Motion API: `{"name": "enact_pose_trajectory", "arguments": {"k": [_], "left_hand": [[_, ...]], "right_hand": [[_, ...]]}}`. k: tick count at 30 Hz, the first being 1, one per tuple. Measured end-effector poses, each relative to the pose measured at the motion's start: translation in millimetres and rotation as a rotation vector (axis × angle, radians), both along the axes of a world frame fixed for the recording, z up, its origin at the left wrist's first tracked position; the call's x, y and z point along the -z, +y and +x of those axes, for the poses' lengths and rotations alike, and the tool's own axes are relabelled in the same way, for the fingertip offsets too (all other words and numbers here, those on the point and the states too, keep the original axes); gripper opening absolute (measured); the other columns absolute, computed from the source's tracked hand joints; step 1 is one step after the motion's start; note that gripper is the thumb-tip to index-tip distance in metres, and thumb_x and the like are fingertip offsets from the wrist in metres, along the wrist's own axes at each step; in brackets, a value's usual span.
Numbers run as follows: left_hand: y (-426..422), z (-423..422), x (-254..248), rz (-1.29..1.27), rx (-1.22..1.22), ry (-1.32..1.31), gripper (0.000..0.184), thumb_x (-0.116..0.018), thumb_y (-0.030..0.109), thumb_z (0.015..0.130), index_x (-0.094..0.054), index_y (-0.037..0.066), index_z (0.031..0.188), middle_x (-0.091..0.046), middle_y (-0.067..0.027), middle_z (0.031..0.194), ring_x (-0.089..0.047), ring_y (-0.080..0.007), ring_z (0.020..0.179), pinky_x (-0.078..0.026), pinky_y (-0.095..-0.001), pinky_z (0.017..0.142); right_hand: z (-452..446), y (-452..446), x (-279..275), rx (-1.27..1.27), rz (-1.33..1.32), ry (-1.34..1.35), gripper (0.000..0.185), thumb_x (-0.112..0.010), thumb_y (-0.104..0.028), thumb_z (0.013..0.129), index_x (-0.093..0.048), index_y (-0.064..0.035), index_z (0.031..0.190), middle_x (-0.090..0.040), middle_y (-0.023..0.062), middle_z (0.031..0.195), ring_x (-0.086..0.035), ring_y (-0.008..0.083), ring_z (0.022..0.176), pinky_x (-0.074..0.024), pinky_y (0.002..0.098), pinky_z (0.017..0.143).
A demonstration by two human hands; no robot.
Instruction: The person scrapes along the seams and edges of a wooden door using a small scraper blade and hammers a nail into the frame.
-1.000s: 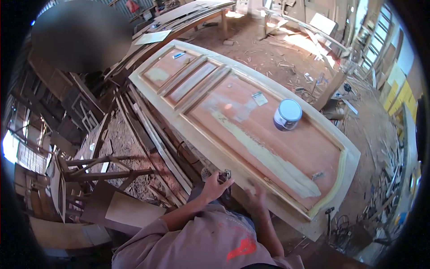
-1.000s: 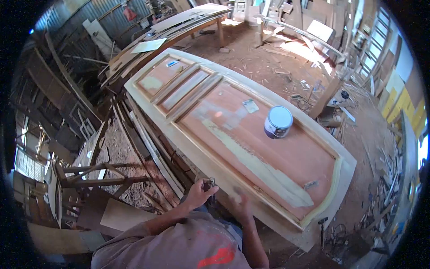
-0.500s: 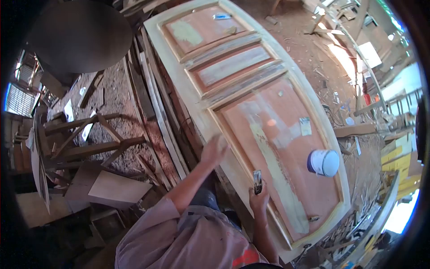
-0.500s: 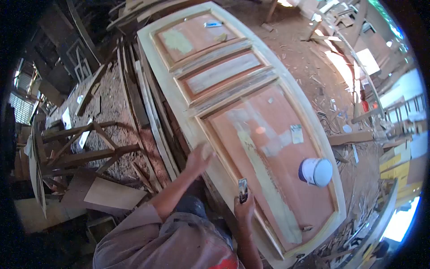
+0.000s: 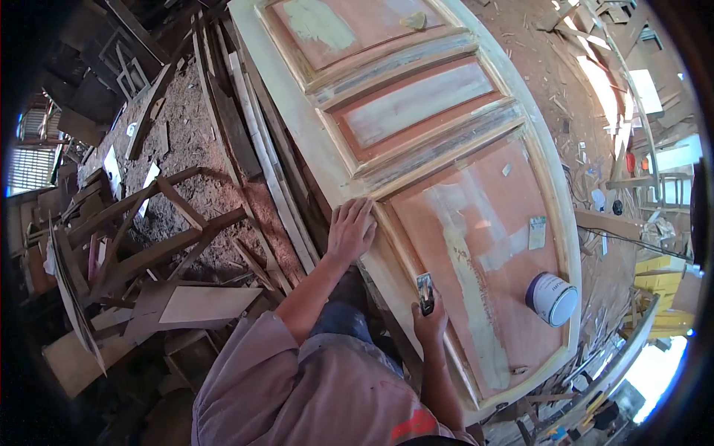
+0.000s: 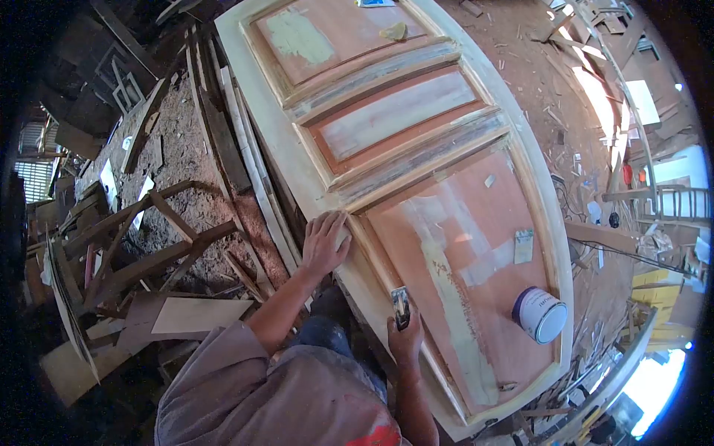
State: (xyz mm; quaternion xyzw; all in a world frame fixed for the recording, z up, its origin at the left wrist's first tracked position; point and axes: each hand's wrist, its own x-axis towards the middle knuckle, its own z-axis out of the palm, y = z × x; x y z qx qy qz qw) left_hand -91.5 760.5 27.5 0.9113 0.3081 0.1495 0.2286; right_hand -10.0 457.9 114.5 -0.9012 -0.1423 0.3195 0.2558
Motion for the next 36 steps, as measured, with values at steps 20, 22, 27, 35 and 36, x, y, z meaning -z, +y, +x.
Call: {"name": "enact_pose_trajectory", "arguments": {"k": [20,22,27,35,36], "left_hand": [[41,-7,-12,-0.108,-0.02,0.039,0.047,-0.073,0.013,0.084,-0.075,0.011,0.131,-0.067,-0.0143,0.129,-0.061,-0.0376,0.122,-0.048,-0.0523,0.106],[38,-9,-13,-0.068,-0.004,0.073,0.047,-0.073,0.012,0.084,-0.074,0.01,0.131,-0.067,-0.0151,0.13,-0.061,-0.0379,0.123,-0.048,-0.0524,0.106],[17,-11,-11,-0.098,-0.045,0.043,0.044,-0.074,0.012,0.084,-0.074,0.008,0.128,-0.066,-0.0155,0.13,-0.061,-0.0381,0.123,-0.05,-0.0518,0.105],[-87,-46,-10,-0.229,-0.03,-0.004,0.027,-0.075,0.016,0.091,-0.074,0.008,0.117,-0.071,-0.0182,0.113,-0.066,-0.042,0.114,-0.052,-0.0536,0.101],[-107,-50,-13,-0.274,0.015,-0.032,0.027,-0.076,0.017,0.092,-0.075,0.006,0.117,-0.072,-0.0182,0.112,-0.068,-0.0412,0.109,-0.054,-0.0522,0.098]], "right_hand": [[6,16,19,-0.017,0.006,-0.031,0.067,-0.088,-0.019,0.09,-0.061,-0.005,0.149,-0.075,0.0225,0.117,-0.073,0.0392,0.106,-0.0573,0.0501,0.095],[1,10,20,-0.051,0.024,-0.085,0.068,-0.089,-0.02,0.089,-0.061,-0.0045,0.149,-0.074,0.0222,0.115,-0.073,0.039,0.104,-0.0572,0.0504,0.094],[0,-5,-14,0.053,-0.056,0.069,0.072,-0.089,-0.02,0.089,-0.059,-0.0001,0.151,-0.074,0.025,0.126,-0.072,0.0427,0.115,-0.0567,0.0512,0.1],[-21,-85,-3,0.037,0.119,-0.13,0.075,-0.087,-0.017,0.091,-0.054,-0.0003,0.157,-0.066,0.0276,0.146,-0.066,0.0449,0.133,-0.0519,0.0518,0.113],[-21,-91,-4,0.03,0.152,-0.125,0.075,-0.086,-0.017,0.092,-0.054,-0.0005,0.157,-0.065,0.0276,0.149,-0.065,0.0449,0.136,-0.0509,0.0518,0.114]]}}
